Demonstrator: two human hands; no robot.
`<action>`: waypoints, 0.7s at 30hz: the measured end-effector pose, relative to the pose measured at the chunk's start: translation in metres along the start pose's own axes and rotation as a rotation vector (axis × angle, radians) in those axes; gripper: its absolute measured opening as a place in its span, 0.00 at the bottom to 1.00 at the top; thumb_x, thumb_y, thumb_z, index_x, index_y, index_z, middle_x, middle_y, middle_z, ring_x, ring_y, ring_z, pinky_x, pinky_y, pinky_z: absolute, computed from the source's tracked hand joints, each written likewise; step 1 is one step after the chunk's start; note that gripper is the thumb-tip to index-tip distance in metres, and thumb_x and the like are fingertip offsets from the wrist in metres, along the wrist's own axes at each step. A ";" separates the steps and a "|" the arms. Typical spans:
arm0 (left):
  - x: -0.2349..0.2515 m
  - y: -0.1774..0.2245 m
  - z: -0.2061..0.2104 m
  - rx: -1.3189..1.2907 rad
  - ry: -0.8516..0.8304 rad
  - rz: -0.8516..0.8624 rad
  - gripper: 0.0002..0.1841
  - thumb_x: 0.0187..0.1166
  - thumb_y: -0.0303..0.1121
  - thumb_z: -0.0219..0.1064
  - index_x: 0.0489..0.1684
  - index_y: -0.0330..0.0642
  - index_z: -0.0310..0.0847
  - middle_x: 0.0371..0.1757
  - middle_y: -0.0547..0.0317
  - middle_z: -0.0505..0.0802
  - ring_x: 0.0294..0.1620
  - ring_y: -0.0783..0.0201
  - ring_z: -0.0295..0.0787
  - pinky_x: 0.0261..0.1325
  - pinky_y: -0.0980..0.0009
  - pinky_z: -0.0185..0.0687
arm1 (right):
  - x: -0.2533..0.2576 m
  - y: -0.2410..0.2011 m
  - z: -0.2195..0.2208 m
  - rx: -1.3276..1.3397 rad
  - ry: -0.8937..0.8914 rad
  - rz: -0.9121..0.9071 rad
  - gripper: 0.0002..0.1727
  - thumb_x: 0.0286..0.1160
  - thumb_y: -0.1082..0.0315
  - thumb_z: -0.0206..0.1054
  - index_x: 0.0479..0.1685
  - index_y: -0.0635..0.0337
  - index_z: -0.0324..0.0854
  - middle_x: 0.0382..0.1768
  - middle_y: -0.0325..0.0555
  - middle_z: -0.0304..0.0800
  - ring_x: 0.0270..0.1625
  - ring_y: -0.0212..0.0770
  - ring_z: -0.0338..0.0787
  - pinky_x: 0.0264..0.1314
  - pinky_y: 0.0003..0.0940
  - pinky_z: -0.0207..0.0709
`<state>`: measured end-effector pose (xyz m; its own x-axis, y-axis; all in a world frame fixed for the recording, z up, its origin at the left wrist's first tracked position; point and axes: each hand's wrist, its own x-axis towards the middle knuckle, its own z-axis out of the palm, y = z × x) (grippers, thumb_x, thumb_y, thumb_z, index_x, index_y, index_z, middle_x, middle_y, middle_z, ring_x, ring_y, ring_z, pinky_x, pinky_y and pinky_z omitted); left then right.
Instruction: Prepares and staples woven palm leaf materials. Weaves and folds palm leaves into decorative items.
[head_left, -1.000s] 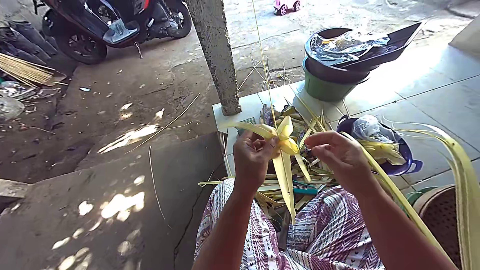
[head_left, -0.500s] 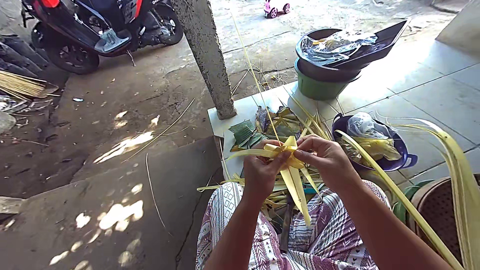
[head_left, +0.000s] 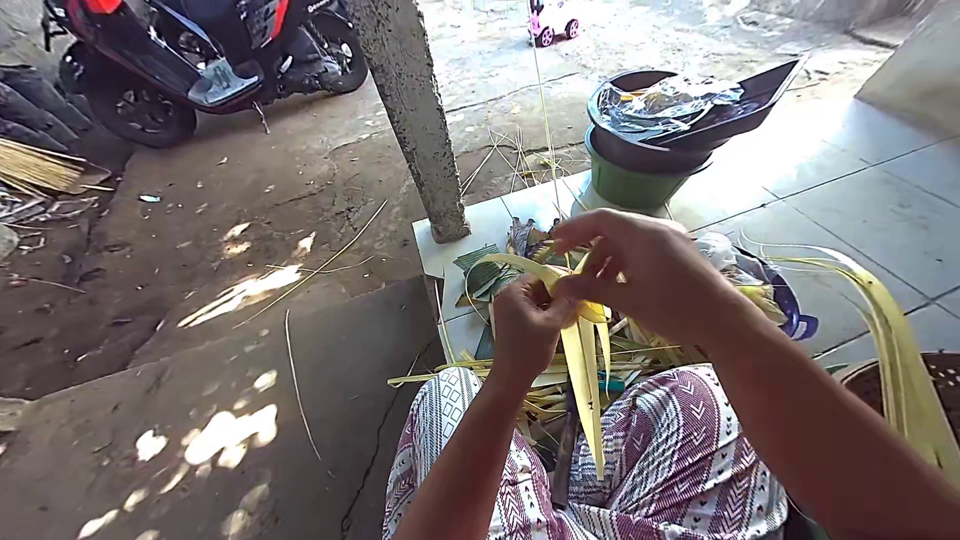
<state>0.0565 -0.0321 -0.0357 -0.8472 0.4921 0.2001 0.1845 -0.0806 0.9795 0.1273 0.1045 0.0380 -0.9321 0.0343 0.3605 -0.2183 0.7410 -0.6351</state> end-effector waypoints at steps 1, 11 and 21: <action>0.001 0.002 0.002 0.057 -0.001 -0.019 0.09 0.68 0.18 0.73 0.42 0.36 0.85 0.28 0.64 0.90 0.28 0.77 0.86 0.35 0.78 0.85 | 0.013 -0.006 -0.002 -0.023 -0.123 0.043 0.25 0.70 0.65 0.79 0.68 0.57 0.82 0.51 0.43 0.91 0.33 0.31 0.86 0.36 0.30 0.82; 0.005 -0.016 0.000 -0.005 -0.048 -0.179 0.07 0.71 0.19 0.75 0.42 0.32 0.84 0.32 0.56 0.92 0.32 0.70 0.91 0.40 0.73 0.89 | 0.048 -0.015 -0.024 0.283 -0.137 -0.088 0.10 0.79 0.76 0.65 0.56 0.64 0.83 0.42 0.40 0.90 0.38 0.26 0.90 0.43 0.21 0.86; 0.020 -0.024 -0.011 0.024 0.086 -0.136 0.08 0.74 0.19 0.71 0.46 0.36 0.83 0.34 0.63 0.89 0.32 0.76 0.86 0.41 0.76 0.85 | 0.019 -0.003 -0.029 0.542 -0.392 -0.329 0.16 0.87 0.72 0.52 0.39 0.65 0.87 0.42 0.37 0.90 0.45 0.26 0.89 0.50 0.22 0.87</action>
<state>0.0295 -0.0294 -0.0550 -0.9045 0.4209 0.0681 0.0765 0.0030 0.9971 0.1181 0.1224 0.0665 -0.8064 -0.4493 0.3845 -0.5213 0.2331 -0.8209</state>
